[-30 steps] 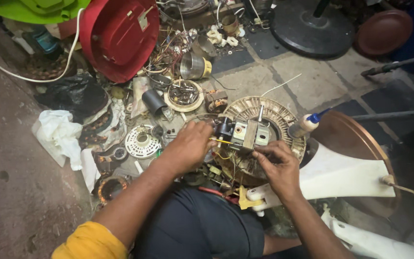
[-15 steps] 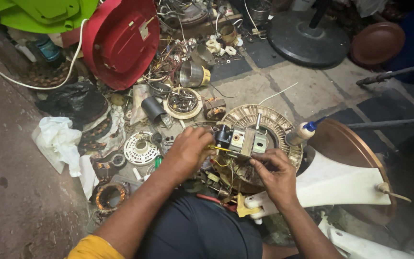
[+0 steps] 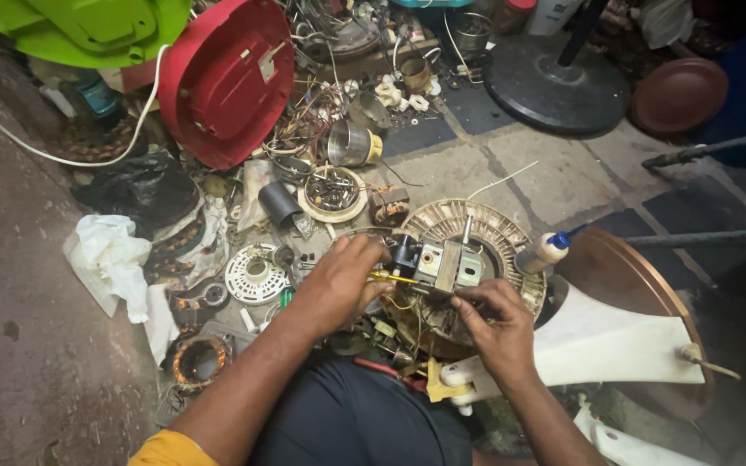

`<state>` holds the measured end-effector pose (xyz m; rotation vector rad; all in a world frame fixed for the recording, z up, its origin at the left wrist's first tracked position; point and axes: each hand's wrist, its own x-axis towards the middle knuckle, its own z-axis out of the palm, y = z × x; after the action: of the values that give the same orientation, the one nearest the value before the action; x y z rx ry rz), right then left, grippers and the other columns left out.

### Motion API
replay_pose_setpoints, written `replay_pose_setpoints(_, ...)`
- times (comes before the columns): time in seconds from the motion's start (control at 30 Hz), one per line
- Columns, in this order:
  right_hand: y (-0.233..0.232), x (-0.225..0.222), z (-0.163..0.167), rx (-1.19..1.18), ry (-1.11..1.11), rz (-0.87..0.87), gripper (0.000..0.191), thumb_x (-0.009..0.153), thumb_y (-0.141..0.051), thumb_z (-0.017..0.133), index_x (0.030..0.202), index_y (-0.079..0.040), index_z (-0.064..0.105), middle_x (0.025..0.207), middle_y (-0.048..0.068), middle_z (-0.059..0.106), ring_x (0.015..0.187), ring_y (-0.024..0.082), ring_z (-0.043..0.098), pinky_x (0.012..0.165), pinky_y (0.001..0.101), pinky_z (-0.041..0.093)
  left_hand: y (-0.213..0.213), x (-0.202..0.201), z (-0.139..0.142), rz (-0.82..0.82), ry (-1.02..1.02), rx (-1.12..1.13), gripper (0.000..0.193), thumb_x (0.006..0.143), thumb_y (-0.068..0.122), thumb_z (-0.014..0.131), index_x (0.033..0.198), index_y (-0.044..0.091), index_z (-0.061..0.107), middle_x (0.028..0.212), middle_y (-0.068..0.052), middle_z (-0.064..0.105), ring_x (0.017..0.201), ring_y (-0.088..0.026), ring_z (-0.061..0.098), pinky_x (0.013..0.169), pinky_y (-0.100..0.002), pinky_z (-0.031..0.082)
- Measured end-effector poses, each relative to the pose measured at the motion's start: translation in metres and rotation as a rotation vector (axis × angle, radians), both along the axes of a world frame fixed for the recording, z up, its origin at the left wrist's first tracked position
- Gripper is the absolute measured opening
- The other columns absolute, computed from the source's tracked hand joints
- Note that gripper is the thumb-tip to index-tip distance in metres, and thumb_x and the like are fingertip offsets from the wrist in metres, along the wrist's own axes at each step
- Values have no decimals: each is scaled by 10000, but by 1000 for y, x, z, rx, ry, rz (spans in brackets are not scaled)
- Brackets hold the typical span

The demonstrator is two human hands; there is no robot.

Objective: The person disassembles and reassembles a small electric motor while sitting on the floor. They use a screwdriver to remove and insert screws, handle the rotor and stator, and connect wires to the motor housing.

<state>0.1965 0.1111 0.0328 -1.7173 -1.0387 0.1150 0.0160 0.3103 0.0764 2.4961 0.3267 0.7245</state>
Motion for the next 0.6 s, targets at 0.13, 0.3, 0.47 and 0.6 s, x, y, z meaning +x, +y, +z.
replay_pose_setpoints(0.13, 1, -1, 2, -20, -55, -19, 147, 831, -58, 809, 975, -52, 779, 925, 24, 685, 804, 101, 641, 685, 247, 514, 4, 0, 7, -21, 73, 24, 250, 829, 113, 777, 1053, 105, 666, 1093, -83, 608, 1062, -327, 553, 924, -445, 468)
replay_pose_setpoints(0.3, 0, -2, 3, -25, -30, -10, 146, 838, -60, 799, 984, -59, 783, 927, 32, 685, 811, 104, 639, 683, 248, 520, 4, -1, 6, -28, 42, -31, 291, 779, 112, 768, 1055, 109, 677, 1085, -68, 626, 1050, -317, 562, 912, -440, 468)
replay_pose_setpoints(0.47, 1, -1, 4, -20, -52, -17, 140, 838, -73, 802, 974, -54, 773, 925, 26, 690, 790, 103, 643, 688, 251, 522, 5, -1, 2, -29, 46, 18, 283, 854, 82, 759, 1097, 71, 614, 1101, -102, 600, 1047, -343, 545, 925, -453, 460)
replay_pose_setpoints(0.6, 1, 0, 3, -49, -37, -24, 137, 830, -77, 801, 963, -59, 774, 929, 23, 696, 771, 103, 643, 656, 255, 526, 4, 0, 1, -31, 46, 15, 283, 803, 103, 723, 1066, 84, 618, 1102, -91, 602, 1066, -328, 559, 939, -439, 474)
